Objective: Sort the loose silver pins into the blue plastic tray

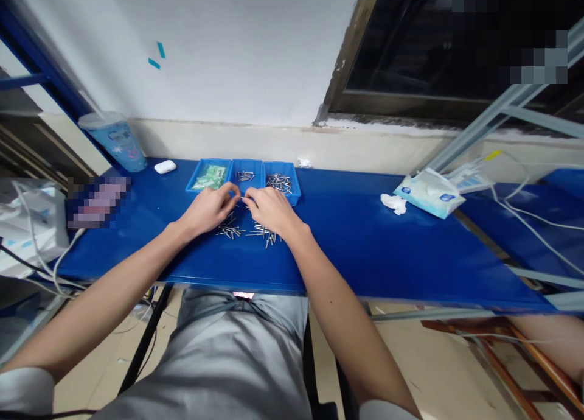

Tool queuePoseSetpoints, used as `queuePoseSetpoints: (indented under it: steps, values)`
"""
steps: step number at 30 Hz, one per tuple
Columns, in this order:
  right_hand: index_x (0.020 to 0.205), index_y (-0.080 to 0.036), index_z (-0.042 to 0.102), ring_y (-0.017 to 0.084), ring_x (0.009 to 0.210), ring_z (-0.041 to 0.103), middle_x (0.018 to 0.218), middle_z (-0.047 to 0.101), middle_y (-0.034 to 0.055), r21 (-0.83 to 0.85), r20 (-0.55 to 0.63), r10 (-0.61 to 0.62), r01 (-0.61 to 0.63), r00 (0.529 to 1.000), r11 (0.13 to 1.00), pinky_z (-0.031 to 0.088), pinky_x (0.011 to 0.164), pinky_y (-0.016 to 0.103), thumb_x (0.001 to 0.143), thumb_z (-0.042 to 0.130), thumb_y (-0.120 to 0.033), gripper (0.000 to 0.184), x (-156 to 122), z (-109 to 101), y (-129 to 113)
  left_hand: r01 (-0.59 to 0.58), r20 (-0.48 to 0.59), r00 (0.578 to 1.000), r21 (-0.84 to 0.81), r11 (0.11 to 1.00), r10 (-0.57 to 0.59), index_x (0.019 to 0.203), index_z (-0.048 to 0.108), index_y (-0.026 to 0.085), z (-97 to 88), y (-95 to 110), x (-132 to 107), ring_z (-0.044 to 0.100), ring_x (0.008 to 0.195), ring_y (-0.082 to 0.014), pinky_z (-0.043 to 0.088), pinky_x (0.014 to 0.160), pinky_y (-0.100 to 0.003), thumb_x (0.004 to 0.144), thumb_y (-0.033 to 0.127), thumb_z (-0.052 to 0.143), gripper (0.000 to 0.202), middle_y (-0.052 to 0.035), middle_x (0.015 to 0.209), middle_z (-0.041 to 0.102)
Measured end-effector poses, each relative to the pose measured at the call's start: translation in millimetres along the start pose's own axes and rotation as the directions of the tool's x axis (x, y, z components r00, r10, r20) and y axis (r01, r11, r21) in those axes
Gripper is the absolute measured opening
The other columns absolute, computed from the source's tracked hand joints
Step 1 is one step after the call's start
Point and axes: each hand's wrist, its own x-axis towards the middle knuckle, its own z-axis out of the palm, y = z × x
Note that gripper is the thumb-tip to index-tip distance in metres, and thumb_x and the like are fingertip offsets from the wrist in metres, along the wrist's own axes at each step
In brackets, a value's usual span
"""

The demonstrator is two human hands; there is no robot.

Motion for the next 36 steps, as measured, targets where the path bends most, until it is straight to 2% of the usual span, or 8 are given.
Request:
queuePoseSetpoints:
  steps: [3, 8, 17, 21, 26, 30, 33, 36]
  values:
    - [0.106, -0.021, 0.074, 0.021, 0.079, 0.066, 0.084, 0.075, 0.0054, 0.014, -0.025, -0.01, 0.01, 1.0, 1.0, 0.034, 0.07, 0.031, 0.105, 0.053, -0.024, 0.021, 0.2, 1.0, 0.0, -0.009, -0.05, 0.999, -0.036, 0.999, 0.008, 0.118, 0.065, 0.017, -1.6, -1.4, -0.2, 0.053, 0.053, -0.0166, 0.038, 0.061, -0.027, 0.106, 0.032, 0.047, 0.026, 0.0, 0.061, 0.062]
    - [0.101, -0.021, 0.071, 0.021, 0.077, 0.065, 0.084, 0.074, 0.005, 0.018, -0.024, -0.01, 0.01, 1.0, 1.0, 0.032, 0.069, 0.031, 0.105, 0.052, -0.027, 0.021, 0.4, 3.6, 0.1, -0.074, -0.053, 0.996, -0.035, 0.997, 0.072, 0.118, 0.07, 0.019, -1.0, -3.8, -0.3, 0.056, 0.054, -0.0172, 0.038, 0.062, -0.028, 0.104, 0.033, 0.048, 0.03, 0.0006, 0.057, 0.059]
    - [0.098, -0.021, 0.067, 0.021, 0.088, 0.064, 0.098, 0.074, 0.0061, 0.084, -0.117, -0.054, 0.064, 0.992, 0.994, 0.039, 0.077, 0.032, 0.103, 0.052, -0.022, 0.016, -0.3, 5.0, 1.8, -0.047, -0.039, 0.998, -0.079, 0.996, 0.044, 0.111, 0.071, 0.019, -4.0, -0.8, 0.4, 0.057, 0.056, -0.0164, 0.037, 0.062, -0.027, 0.1, 0.034, 0.056, 0.025, -0.0005, 0.066, 0.066]
    - [0.098, -0.021, 0.067, 0.02, 0.089, 0.063, 0.1, 0.072, 0.0057, 0.091, -0.105, -0.074, 0.084, 0.992, 0.992, 0.039, 0.078, 0.032, 0.103, 0.048, -0.021, 0.019, -0.3, 4.8, 1.3, -0.036, -0.036, 0.999, -0.087, 0.996, 0.033, 0.107, 0.071, 0.018, -4.0, 0.0, 0.7, 0.054, 0.055, -0.0153, 0.033, 0.06, -0.027, 0.097, 0.031, 0.057, 0.021, 0.0006, 0.064, 0.064]
    - [0.097, -0.021, 0.067, 0.019, 0.084, 0.061, 0.097, 0.072, 0.0049, 0.117, -0.112, -0.095, 0.108, 0.989, 0.987, 0.039, 0.076, 0.031, 0.103, 0.052, -0.024, 0.017, -1.9, 2.4, -1.9, -0.045, -0.06, 0.997, -0.127, 0.991, 0.038, 0.106, 0.067, 0.018, -1.0, -0.6, 0.3, 0.054, 0.055, -0.0151, 0.034, 0.06, -0.028, 0.094, 0.027, 0.056, 0.019, 0.0022, 0.063, 0.063]
    - [0.105, -0.021, 0.066, 0.018, 0.076, 0.059, 0.09, 0.07, 0.0034, 0.131, -0.106, -0.063, 0.076, 0.992, 0.988, 0.038, 0.072, 0.031, 0.103, 0.055, -0.025, 0.012, -3.0, -0.5, -4.2, -0.051, -0.071, 0.997, -0.164, 0.985, 0.039, 0.103, 0.065, 0.018, 0.4, -1.0, -0.4, 0.054, 0.055, -0.0148, 0.035, 0.06, -0.027, 0.091, 0.025, 0.055, 0.017, 0.0027, 0.062, 0.062]
    - [0.118, -0.021, 0.063, 0.018, 0.075, 0.059, 0.089, 0.069, 0.0021, 0.143, -0.119, -0.044, 0.061, 0.992, 0.988, 0.038, 0.072, 0.03, 0.101, 0.058, -0.027, 0.018, -3.0, -1.4, -3.9, -0.05, -0.083, 0.996, -0.18, 0.982, 0.035, 0.104, 0.064, 0.019, -0.5, -0.8, -0.6, 0.052, 0.054, -0.014, 0.035, 0.06, -0.027, 0.092, 0.026, 0.055, 0.017, 0.0033, 0.062, 0.062]
    - [0.122, -0.021, 0.062, 0.018, 0.076, 0.058, 0.09, 0.068, 0.0017, 0.131, -0.129, -0.048, 0.065, 0.991, 0.989, 0.038, 0.072, 0.03, 0.101, 0.06, -0.027, 0.022, -2.7, -1.0, -3.2, -0.064, -0.103, 0.994, -0.202, 0.977, 0.043, 0.105, 0.062, 0.019, -1.8, -0.6, -0.7, 0.051, 0.053, -0.0134, 0.035, 0.061, -0.027, 0.093, 0.027, 0.054, 0.016, 0.0041, 0.062, 0.061]
